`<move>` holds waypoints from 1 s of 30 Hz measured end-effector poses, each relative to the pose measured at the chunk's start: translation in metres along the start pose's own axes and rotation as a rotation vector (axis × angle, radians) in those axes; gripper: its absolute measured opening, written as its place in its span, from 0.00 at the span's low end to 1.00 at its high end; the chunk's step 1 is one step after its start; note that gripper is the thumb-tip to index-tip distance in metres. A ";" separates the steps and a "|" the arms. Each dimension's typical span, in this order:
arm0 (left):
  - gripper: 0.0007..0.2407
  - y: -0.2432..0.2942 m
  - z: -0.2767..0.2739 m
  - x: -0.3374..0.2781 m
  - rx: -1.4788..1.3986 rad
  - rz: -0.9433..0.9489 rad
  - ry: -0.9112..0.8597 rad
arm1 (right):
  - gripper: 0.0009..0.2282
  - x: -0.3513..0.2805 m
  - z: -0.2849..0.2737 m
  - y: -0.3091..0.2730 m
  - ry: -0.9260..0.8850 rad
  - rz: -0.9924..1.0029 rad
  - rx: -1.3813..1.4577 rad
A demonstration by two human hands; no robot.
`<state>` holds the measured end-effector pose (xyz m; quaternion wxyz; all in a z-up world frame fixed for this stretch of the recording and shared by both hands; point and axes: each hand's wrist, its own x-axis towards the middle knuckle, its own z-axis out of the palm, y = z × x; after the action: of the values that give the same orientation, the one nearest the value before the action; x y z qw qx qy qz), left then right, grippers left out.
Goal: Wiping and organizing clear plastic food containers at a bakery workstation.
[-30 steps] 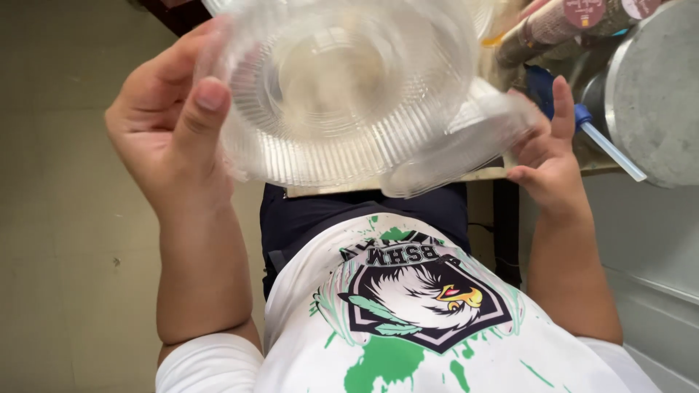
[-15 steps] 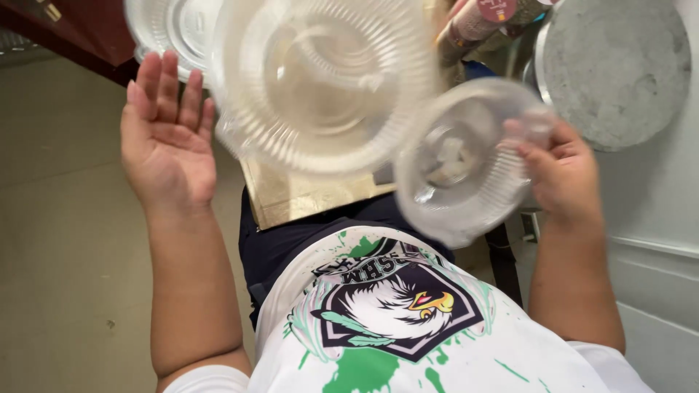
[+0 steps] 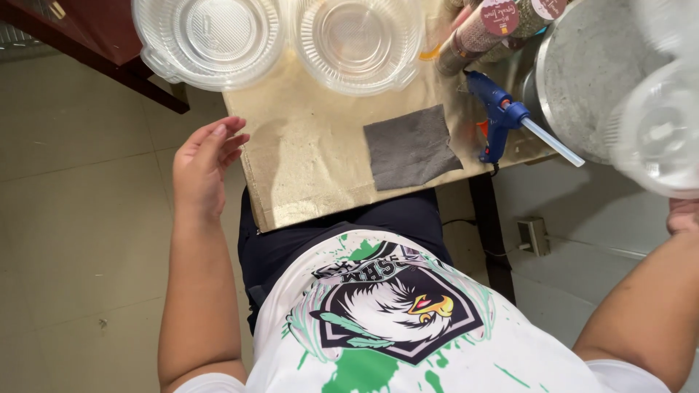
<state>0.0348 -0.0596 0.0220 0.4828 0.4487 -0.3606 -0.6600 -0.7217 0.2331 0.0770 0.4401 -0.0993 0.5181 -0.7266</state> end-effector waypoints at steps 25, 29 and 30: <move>0.16 -0.094 0.122 0.187 1.789 0.688 -0.539 | 0.07 -0.093 0.098 0.204 0.115 -1.179 -1.078; 0.16 -0.087 0.122 0.194 1.750 0.490 -0.623 | 0.07 -0.123 0.127 0.233 -0.039 -0.986 -1.022; 0.17 -0.085 0.122 0.195 1.697 0.473 -0.625 | 0.06 -0.126 0.129 0.237 -0.049 -0.953 -1.033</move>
<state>-0.1318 -0.2184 -0.0615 -0.0033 0.3681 -0.9174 -0.1513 -0.4425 0.2223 -0.0253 -0.0185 -0.5281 0.6869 -0.4989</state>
